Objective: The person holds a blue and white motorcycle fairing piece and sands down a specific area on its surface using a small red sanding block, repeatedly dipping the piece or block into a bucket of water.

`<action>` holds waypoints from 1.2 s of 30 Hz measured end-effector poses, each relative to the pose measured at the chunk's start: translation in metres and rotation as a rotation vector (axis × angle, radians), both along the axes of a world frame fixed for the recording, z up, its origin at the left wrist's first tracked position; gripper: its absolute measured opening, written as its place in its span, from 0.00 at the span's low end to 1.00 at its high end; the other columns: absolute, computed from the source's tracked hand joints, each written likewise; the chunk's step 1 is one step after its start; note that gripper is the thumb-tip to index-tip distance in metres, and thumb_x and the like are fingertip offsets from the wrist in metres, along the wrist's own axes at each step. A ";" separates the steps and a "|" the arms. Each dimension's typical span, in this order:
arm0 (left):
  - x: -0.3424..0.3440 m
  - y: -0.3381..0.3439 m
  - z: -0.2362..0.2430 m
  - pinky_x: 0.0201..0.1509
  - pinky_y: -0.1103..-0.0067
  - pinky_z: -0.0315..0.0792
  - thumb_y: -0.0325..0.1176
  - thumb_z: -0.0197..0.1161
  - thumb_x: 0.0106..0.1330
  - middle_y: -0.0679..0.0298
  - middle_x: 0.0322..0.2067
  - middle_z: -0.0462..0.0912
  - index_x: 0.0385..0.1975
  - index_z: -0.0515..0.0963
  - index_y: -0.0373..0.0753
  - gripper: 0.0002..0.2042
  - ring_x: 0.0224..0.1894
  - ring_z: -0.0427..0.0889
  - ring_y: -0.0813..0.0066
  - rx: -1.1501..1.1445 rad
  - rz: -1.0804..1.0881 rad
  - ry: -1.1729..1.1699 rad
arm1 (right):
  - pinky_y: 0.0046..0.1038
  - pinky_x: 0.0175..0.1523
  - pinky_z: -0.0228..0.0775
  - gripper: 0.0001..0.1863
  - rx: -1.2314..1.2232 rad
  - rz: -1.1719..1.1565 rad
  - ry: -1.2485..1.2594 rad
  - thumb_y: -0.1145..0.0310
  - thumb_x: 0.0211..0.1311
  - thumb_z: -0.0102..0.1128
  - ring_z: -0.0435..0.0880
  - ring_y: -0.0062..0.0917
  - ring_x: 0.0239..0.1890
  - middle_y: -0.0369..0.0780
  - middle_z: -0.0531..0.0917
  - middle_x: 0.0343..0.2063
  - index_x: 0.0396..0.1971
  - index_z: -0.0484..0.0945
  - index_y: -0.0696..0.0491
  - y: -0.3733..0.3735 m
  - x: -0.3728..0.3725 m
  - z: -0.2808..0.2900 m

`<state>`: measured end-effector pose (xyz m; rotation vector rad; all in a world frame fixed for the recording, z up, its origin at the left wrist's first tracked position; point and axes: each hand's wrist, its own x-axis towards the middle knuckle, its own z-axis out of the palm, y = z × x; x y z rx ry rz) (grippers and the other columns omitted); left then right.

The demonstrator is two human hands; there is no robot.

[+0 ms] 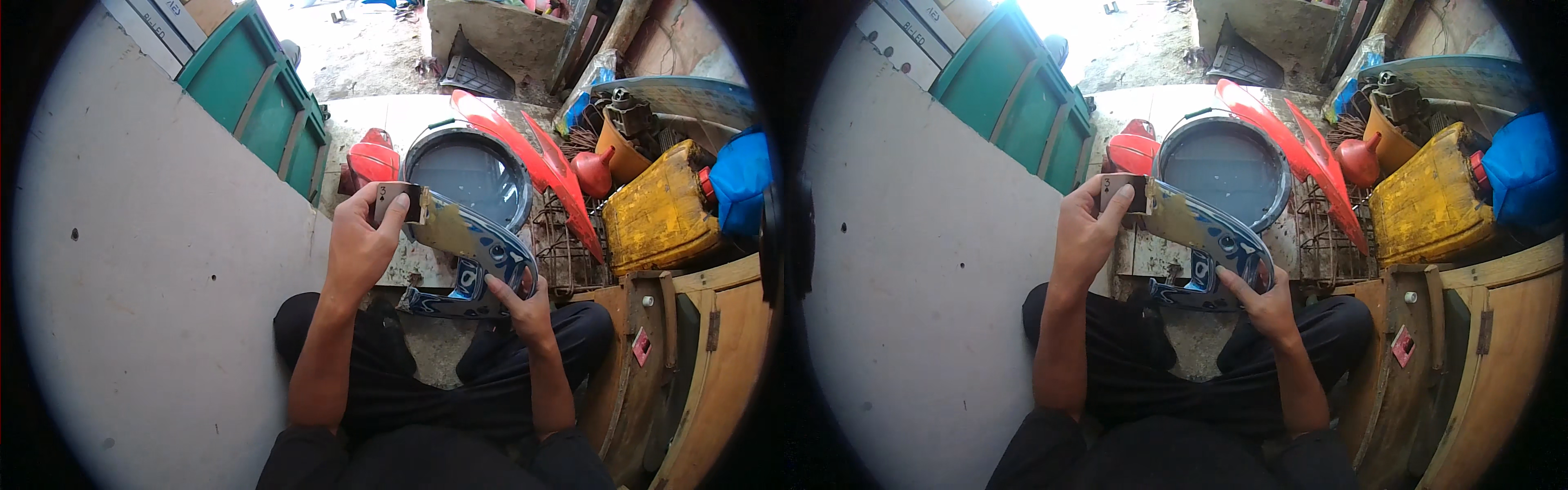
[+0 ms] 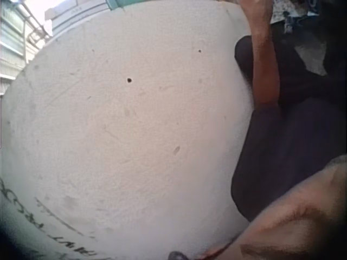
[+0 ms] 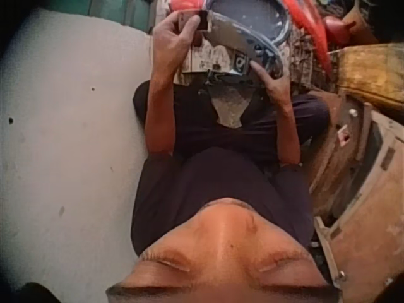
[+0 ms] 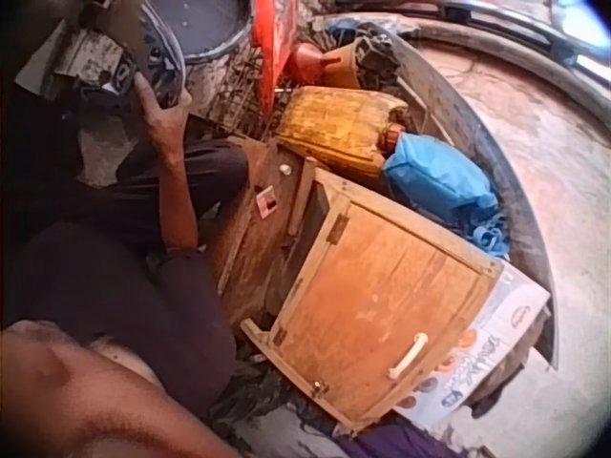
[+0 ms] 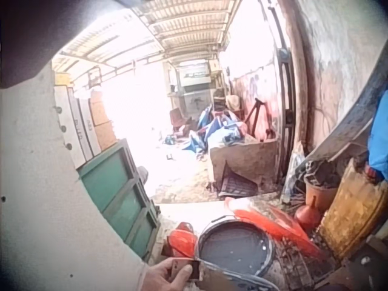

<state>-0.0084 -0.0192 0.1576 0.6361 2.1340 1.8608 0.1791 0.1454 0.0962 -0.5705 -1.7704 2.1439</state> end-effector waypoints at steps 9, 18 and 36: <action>0.001 -0.001 0.003 0.37 0.82 0.71 0.31 0.61 0.71 0.66 0.30 0.84 0.41 0.81 0.30 0.09 0.32 0.77 0.85 -0.083 0.036 0.050 | 0.21 0.44 0.75 0.14 -0.006 0.021 0.008 0.72 0.62 0.69 0.83 0.16 0.38 0.36 0.86 0.38 0.46 0.81 0.61 -0.002 0.002 -0.002; 0.006 0.001 0.005 0.40 0.75 0.75 0.25 0.62 0.66 0.55 0.34 0.83 0.42 0.82 0.31 0.08 0.35 0.84 0.65 -0.260 0.146 0.541 | 0.19 0.42 0.73 0.12 0.089 0.036 -0.025 0.72 0.63 0.69 0.81 0.13 0.35 0.34 0.86 0.36 0.44 0.82 0.62 -0.003 0.000 -0.001; 0.022 0.012 -0.009 0.45 0.72 0.71 0.24 0.67 0.61 0.61 0.38 0.88 0.48 0.84 0.38 0.15 0.38 0.81 0.68 -0.255 0.141 0.794 | 0.19 0.44 0.73 0.13 0.168 -0.072 0.077 0.75 0.62 0.68 0.81 0.14 0.37 0.35 0.86 0.38 0.45 0.81 0.62 -0.009 -0.002 -0.001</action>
